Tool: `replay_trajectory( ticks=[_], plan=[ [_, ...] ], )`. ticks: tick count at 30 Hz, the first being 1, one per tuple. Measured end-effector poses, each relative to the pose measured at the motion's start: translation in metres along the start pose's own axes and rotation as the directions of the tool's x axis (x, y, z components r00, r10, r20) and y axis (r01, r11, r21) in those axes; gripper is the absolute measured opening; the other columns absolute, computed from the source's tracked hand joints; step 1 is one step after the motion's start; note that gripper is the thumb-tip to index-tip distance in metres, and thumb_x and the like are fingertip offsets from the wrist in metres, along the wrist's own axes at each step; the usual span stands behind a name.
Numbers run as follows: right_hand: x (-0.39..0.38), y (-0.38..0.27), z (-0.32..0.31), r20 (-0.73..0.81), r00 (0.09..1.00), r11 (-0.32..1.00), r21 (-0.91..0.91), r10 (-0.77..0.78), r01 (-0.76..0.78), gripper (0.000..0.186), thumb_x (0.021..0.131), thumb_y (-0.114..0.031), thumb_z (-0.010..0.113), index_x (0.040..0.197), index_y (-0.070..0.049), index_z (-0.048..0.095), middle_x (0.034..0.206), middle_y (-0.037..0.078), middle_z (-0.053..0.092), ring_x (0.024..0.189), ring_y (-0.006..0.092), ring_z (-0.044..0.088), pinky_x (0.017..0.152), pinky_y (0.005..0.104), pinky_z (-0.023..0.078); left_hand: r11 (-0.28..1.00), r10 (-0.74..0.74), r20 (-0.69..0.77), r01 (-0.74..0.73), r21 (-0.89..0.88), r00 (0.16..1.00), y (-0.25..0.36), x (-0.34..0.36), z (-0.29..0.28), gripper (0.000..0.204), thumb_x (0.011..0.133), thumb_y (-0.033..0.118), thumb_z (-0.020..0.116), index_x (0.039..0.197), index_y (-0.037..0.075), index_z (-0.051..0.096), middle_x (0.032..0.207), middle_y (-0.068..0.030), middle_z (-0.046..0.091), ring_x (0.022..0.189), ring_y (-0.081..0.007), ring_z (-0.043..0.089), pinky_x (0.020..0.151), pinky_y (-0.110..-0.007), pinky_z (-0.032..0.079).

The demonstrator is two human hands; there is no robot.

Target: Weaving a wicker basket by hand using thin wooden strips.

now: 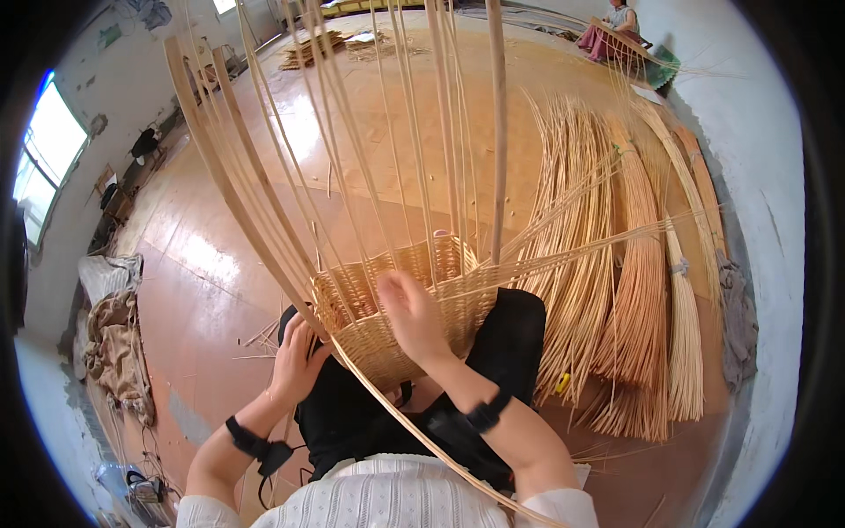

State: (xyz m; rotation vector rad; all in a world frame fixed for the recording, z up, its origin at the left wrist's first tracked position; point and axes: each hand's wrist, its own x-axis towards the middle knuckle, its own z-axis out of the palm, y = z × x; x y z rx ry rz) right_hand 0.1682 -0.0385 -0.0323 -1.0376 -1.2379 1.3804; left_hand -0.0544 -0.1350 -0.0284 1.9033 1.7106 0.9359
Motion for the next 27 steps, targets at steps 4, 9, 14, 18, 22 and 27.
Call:
replay_trajectory(
  ticks=[4, 9, 14, 18, 22, 27],
  plan=[
    [-0.026, 0.019, -0.052, 0.135, 0.886, 0.89, 0.052, 0.443, -0.453, 0.032, 0.101, -0.034, 0.058, 0.112, -0.004, 0.06, 0.097, 0.009, 0.067, 0.074, 0.014, 0.068, 0.065, 0.0255, 0.054, 0.743, 0.332, 0.338, -0.465, 0.481, 0.88, -0.02, -0.046, -0.027, 0.043, 0.084, 0.014, 0.068, 0.127, 0.012, 0.063, 0.14, -0.0084, 0.053, 0.134, -0.0271, 0.046, 0.113, -0.046, 0.035],
    [-0.004, 0.036, -0.064, -0.077, 0.953, 0.811, 0.547, 0.295, -0.207, 0.017, 0.103, -0.022, 0.054, 0.109, -0.007, 0.05, 0.107, 0.013, 0.065, 0.078, 0.0186, 0.07, 0.07, 0.0298, 0.058, 0.808, 0.237, 0.152, -0.282, 0.517, 0.959, 0.022, -0.052, 0.023, 0.022, 0.084, 0.013, 0.067, 0.105, 0.007, 0.07, 0.135, -0.0097, 0.057, 0.135, -0.0254, 0.045, 0.111, -0.047, 0.036],
    [-0.001, 0.038, -0.071, -0.109, 0.984, 0.796, 0.603, 0.143, -0.049, 0.01, 0.103, -0.008, 0.049, 0.109, -0.008, 0.04, 0.11, 0.017, 0.063, 0.085, 0.021, 0.07, 0.077, 0.0328, 0.059, 0.981, -0.174, -0.188, 0.153, -0.119, 0.967, 0.053, 0.035, 0.114, 0.04, 0.096, 0.016, 0.06, 0.128, -0.005, 0.049, 0.102, -0.0177, 0.066, 0.099, -0.0294, 0.067, 0.088, -0.04, 0.056],
    [0.008, 0.023, -0.095, -0.054, 0.998, 0.978, 0.206, -0.017, 0.028, 0.012, 0.103, -0.005, 0.047, 0.112, -0.007, 0.04, 0.102, 0.012, 0.066, 0.081, 0.0173, 0.067, 0.072, 0.0265, 0.055, 0.647, -0.463, 0.265, 0.527, -0.551, 0.846, 0.048, 0.082, 0.109, 0.026, 0.1, 0.016, 0.058, 0.118, -0.001, 0.053, 0.087, -0.0107, 0.064, 0.068, -0.0163, 0.069, 0.063, -0.028, 0.058],
    [0.06, -0.035, -0.053, 0.338, 0.716, 0.32, -0.721, -0.611, 0.614, 0.043, 0.094, -0.003, 0.057, 0.135, -0.008, 0.046, 0.099, 0.015, 0.068, 0.083, 0.0306, 0.065, 0.094, 0.0448, 0.043, 0.788, -0.487, 0.049, 0.463, -0.407, 0.872, 0.055, 0.08, 0.123, 0.019, 0.1, 0.019, 0.059, 0.099, 0.0, 0.06, 0.069, -0.0028, 0.058, 0.049, -0.0108, 0.061, 0.042, -0.025, 0.048],
    [0.095, -0.045, -0.025, 0.198, 0.741, 0.541, -0.568, -0.641, 0.62, 0.061, 0.098, -0.006, 0.054, 0.154, -0.012, 0.029, 0.091, 0.012, 0.067, 0.079, 0.0254, 0.065, 0.088, 0.0398, 0.047, 0.665, -0.615, 0.025, 0.535, -0.521, 0.788, 0.056, 0.085, 0.124, 0.025, 0.096, 0.022, 0.066, 0.088, -0.002, 0.059, 0.062, -0.0031, 0.056, 0.042, -0.0121, 0.058, 0.036, -0.025, 0.044]
  ],
)
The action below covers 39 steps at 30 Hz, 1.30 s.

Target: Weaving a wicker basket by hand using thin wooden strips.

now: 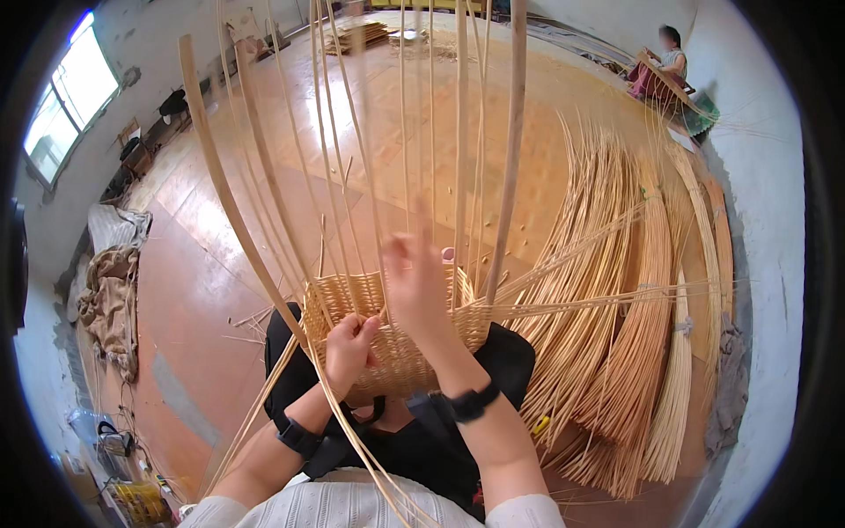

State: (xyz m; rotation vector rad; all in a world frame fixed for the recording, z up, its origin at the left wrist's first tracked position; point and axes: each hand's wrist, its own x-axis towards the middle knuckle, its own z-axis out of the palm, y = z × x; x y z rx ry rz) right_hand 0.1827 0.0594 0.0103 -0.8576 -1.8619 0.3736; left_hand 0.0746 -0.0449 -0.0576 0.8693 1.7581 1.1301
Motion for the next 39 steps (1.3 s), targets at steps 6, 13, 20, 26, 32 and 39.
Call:
replay_trajectory(
  ticks=[6, 13, 20, 26, 32, 39],
  plan=[
    [-0.097, 0.018, -0.033, -0.083, 0.818, 0.795, 0.308, 0.569, -0.522, 0.057, 0.106, -0.008, 0.042, 0.156, -0.004, 0.016, 0.087, 0.007, 0.064, 0.079, 0.0126, 0.064, 0.072, 0.0246, 0.051, 0.998, -0.032, -0.053, 0.035, 0.048, 0.998, 0.017, 0.012, -0.008, 0.03, 0.09, 0.022, 0.073, 0.083, -0.003, 0.056, 0.067, -0.0068, 0.06, 0.046, -0.0139, 0.06, 0.036, -0.028, 0.047],
    [-0.098, 0.056, -0.044, -0.007, 0.751, 0.648, 0.512, 0.66, -0.564, 0.051, 0.106, -0.011, 0.042, 0.151, -0.005, 0.018, 0.09, 0.011, 0.067, 0.074, 0.0148, 0.064, 0.071, 0.0283, 0.054, 0.644, 0.742, -0.131, -0.645, 0.41, 0.658, 0.004, -0.019, -0.003, 0.031, 0.094, 0.009, 0.061, 0.122, -0.002, 0.055, 0.099, -0.0216, 0.063, 0.088, -0.0252, 0.068, 0.076, -0.033, 0.057],
    [-0.074, 0.078, -0.048, -0.006, 0.921, 0.904, 0.197, 0.389, -0.381, 0.034, 0.101, -0.007, 0.053, 0.133, -0.003, 0.043, 0.097, 0.01, 0.067, 0.086, 0.0161, 0.066, 0.073, 0.0313, 0.053, 0.995, 0.093, 0.212, -0.1, 0.023, 0.973, 0.022, 0.03, 0.064, 0.029, 0.1, 0.026, 0.057, 0.096, -0.002, 0.063, 0.077, -0.0164, 0.067, 0.05, -0.0227, 0.065, 0.053, -0.037, 0.05],
    [-0.004, 0.09, -0.046, -0.11, 0.953, 0.936, 0.246, 0.284, -0.25, 0.03, 0.103, -0.01, 0.051, 0.132, -0.005, 0.046, 0.093, 0.006, 0.065, 0.082, 0.0135, 0.065, 0.07, 0.0289, 0.051, 0.977, 0.107, 0.109, -0.125, 0.175, 0.988, 0.025, 0.037, 0.087, 0.029, 0.098, 0.023, 0.062, 0.087, -0.003, 0.063, 0.067, -0.0075, 0.063, 0.047, -0.014, 0.062, 0.043, -0.028, 0.048],
    [-0.095, 0.104, -0.078, -0.291, 0.575, 0.63, 0.524, 0.765, -0.573, 0.026, 0.105, -0.016, 0.048, 0.127, -0.002, 0.048, 0.088, 0.008, 0.069, 0.073, 0.0134, 0.067, 0.063, 0.0229, 0.05, 0.988, 0.059, 0.092, -0.071, 0.135, 0.994, 0.023, 0.04, 0.081, 0.026, 0.096, 0.02, 0.064, 0.092, -0.006, 0.065, 0.076, -0.0126, 0.066, 0.057, -0.0165, 0.066, 0.05, -0.029, 0.05],
    [-0.133, 0.021, -0.041, 0.122, 0.669, 0.61, 0.316, 0.733, -0.727, 0.021, 0.096, -0.021, 0.065, 0.098, -0.001, 0.068, 0.088, 0.01, 0.071, 0.08, 0.0209, 0.07, 0.071, 0.032, 0.054, 0.71, 0.653, 0.191, -0.68, 0.182, 0.733, -0.025, -0.017, -0.011, 0.015, 0.092, 0.005, 0.064, 0.106, 0.0, 0.066, 0.104, -0.0169, 0.069, 0.088, -0.0277, 0.071, 0.071, -0.034, 0.055]
  ],
)
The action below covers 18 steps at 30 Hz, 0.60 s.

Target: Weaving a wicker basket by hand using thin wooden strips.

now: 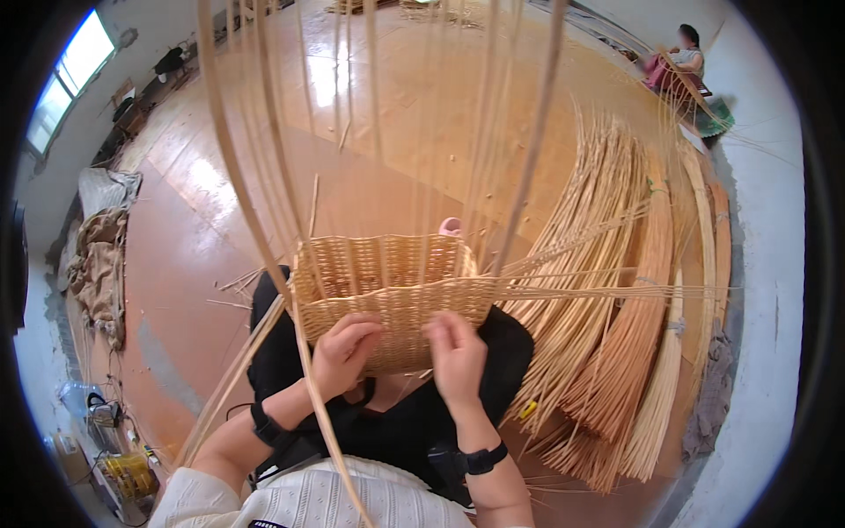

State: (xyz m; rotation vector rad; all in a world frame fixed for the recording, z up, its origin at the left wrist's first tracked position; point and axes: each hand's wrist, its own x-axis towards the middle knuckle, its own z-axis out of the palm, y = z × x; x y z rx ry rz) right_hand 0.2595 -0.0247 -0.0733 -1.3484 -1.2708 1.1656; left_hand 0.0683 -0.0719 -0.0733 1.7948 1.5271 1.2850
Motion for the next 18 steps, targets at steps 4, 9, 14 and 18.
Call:
replay_trajectory(
  ticks=[4, 9, 14, 18],
  plan=[
    [-0.039, -0.057, 0.087, 0.488, 0.63, 0.644, -0.166, -0.605, 0.747, 0.033, 0.081, -0.018, 0.078, 0.106, 0.001, 0.065, 0.097, 0.014, 0.068, 0.085, 0.0304, 0.068, 0.075, 0.0365, 0.054, 0.816, -0.557, -0.207, 0.484, -0.315, 0.804, -0.039, -0.062, -0.073, 0.013, 0.09, 0.0, 0.064, 0.103, 0.0, 0.065, 0.083, -0.01, 0.066, 0.068, -0.0207, 0.064, 0.066, -0.028, 0.052],
    [-0.066, -0.066, 0.135, 0.312, 0.709, 0.574, -0.426, -0.632, 0.699, 0.03, 0.08, -0.015, 0.077, 0.105, -0.002, 0.067, 0.096, 0.013, 0.069, 0.082, 0.032, 0.068, 0.073, 0.0401, 0.055, 0.919, -0.363, -0.281, 0.291, -0.266, 0.888, -0.027, -0.055, -0.113, 0.018, 0.094, 0.008, 0.065, 0.109, -0.002, 0.062, 0.104, -0.0118, 0.063, 0.094, -0.0199, 0.061, 0.083, -0.031, 0.049],
    [-0.081, -0.05, 0.156, 0.343, 0.718, 0.617, -0.367, -0.606, 0.696, 0.024, 0.086, -0.011, 0.071, 0.108, -0.001, 0.067, 0.098, 0.013, 0.07, 0.082, 0.0306, 0.069, 0.072, 0.0378, 0.055, 0.767, -0.549, -0.214, 0.386, -0.513, 0.808, -0.061, -0.039, -0.131, 0.039, 0.104, 0.034, 0.051, 0.094, -0.001, 0.064, 0.087, -0.0069, 0.064, 0.086, -0.0141, 0.062, 0.082, -0.027, 0.049],
    [-0.093, -0.059, 0.166, 0.314, 0.828, 0.796, -0.263, -0.464, 0.545, 0.027, 0.088, -0.008, 0.069, 0.115, -0.003, 0.067, 0.104, 0.015, 0.069, 0.085, 0.0307, 0.069, 0.074, 0.0381, 0.056, 0.59, -0.66, -0.06, 0.468, -0.658, 0.749, -0.062, -0.039, -0.148, 0.067, 0.103, 0.058, 0.038, 0.069, 0.004, 0.059, 0.064, -0.0036, 0.056, 0.063, -0.0124, 0.053, 0.061, -0.027, 0.044]
  ],
)
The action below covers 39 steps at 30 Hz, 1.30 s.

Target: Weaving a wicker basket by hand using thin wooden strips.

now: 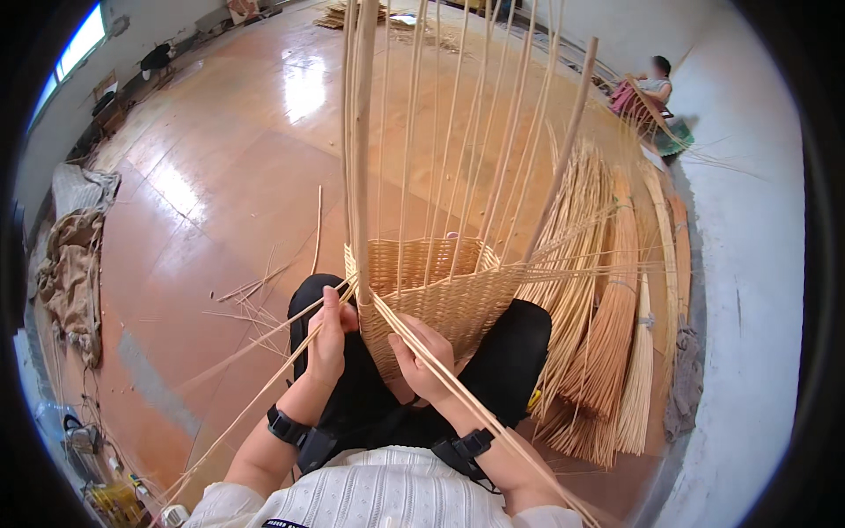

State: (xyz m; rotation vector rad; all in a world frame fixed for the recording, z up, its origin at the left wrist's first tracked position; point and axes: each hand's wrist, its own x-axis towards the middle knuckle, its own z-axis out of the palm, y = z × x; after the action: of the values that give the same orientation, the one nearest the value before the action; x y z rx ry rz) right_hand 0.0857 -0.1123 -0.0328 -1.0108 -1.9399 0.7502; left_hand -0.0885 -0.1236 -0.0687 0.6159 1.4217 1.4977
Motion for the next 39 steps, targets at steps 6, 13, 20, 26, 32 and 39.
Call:
replay_trajectory(
  ticks=[6, 13, 20, 26, 32, 39],
  plan=[
    [-0.006, -0.001, 0.001, 0.085, 0.954, 0.94, -0.168, -0.287, 0.298, 0.042, 0.095, -0.012, 0.063, 0.135, -0.004, 0.056, 0.119, 0.015, 0.068, 0.107, 0.0308, 0.065, 0.093, 0.0389, 0.051, 0.391, -0.175, 0.374, 0.413, -0.823, 0.911, 0.076, -0.024, 0.006, 0.067, 0.101, 0.06, 0.037, 0.076, 0.003, 0.061, 0.074, -0.0109, 0.061, 0.075, -0.0244, 0.059, 0.07, -0.034, 0.049],
    [-0.005, -0.008, -0.008, 0.276, 0.85, 0.485, 0.724, 0.448, -0.491, 0.078, 0.103, -0.036, 0.052, 0.158, -0.005, 0.006, 0.142, 0.019, 0.051, 0.117, 0.0206, 0.06, 0.105, 0.032, 0.042, 0.451, 0.351, 0.625, -0.711, 0.54, 0.697, 0.036, 0.028, -0.036, 0.03, 0.077, 0.019, 0.079, 0.105, 0.011, 0.07, 0.153, -0.0218, 0.033, 0.141, -0.0443, 0.03, 0.113, -0.049, 0.034],
    [-0.034, -0.01, 0.013, 0.063, 0.997, 0.973, 0.226, 0.038, -0.051, 0.044, 0.103, -0.017, 0.051, 0.144, 0.0, 0.045, 0.145, 0.015, 0.05, 0.133, 0.0246, 0.05, 0.109, 0.035, 0.039, 0.434, 0.267, 0.775, -0.79, 0.433, 0.572, 0.021, 0.076, -0.049, 0.032, 0.082, 0.029, 0.077, 0.111, 0.016, 0.072, 0.156, -0.0219, 0.031, 0.147, -0.0427, 0.021, 0.118, -0.051, 0.026],
    [-0.004, -0.022, 0.022, -0.016, 0.974, 0.973, -0.056, -0.225, 0.224, 0.02, 0.097, -0.011, 0.058, 0.113, 0.0, 0.062, 0.114, 0.019, 0.067, 0.108, 0.0343, 0.065, 0.104, 0.0431, 0.047, 0.221, 0.318, 0.769, -0.832, 0.509, 0.555, 0.03, 0.071, -0.042, 0.034, 0.084, 0.039, 0.073, 0.11, 0.018, 0.073, 0.148, -0.016, 0.044, 0.145, -0.038, 0.027, 0.119, -0.053, 0.018],
    [0.052, -0.06, 0.046, 0.135, 0.935, 0.806, -0.477, -0.328, 0.352, 0.021, 0.093, -0.018, 0.063, 0.078, -0.005, 0.066, 0.072, 0.012, 0.064, 0.071, 0.0315, 0.065, 0.087, 0.042, 0.055, 0.149, 0.516, 0.7, -0.856, 0.495, 0.494, 0.047, 0.027, -0.046, 0.045, 0.088, 0.033, 0.067, 0.126, 0.01, 0.061, 0.141, -0.0123, 0.052, 0.141, -0.034, 0.034, 0.12, -0.054, 0.017],
    [0.061, -0.024, 0.032, -0.035, 0.992, 0.943, -0.307, 0.123, -0.127, 0.037, 0.088, -0.032, 0.068, 0.108, -0.002, 0.06, 0.088, 0.014, 0.068, 0.089, 0.0275, 0.066, 0.108, 0.0499, 0.032, 0.857, 0.474, 0.194, -0.501, 0.121, 0.859, 0.029, 0.029, -0.06, 0.019, 0.087, 0.006, 0.071, 0.093, 0.007, 0.053, 0.087, -0.0056, 0.057, 0.078, -0.0158, 0.055, 0.071, -0.027, 0.044]
  ],
)
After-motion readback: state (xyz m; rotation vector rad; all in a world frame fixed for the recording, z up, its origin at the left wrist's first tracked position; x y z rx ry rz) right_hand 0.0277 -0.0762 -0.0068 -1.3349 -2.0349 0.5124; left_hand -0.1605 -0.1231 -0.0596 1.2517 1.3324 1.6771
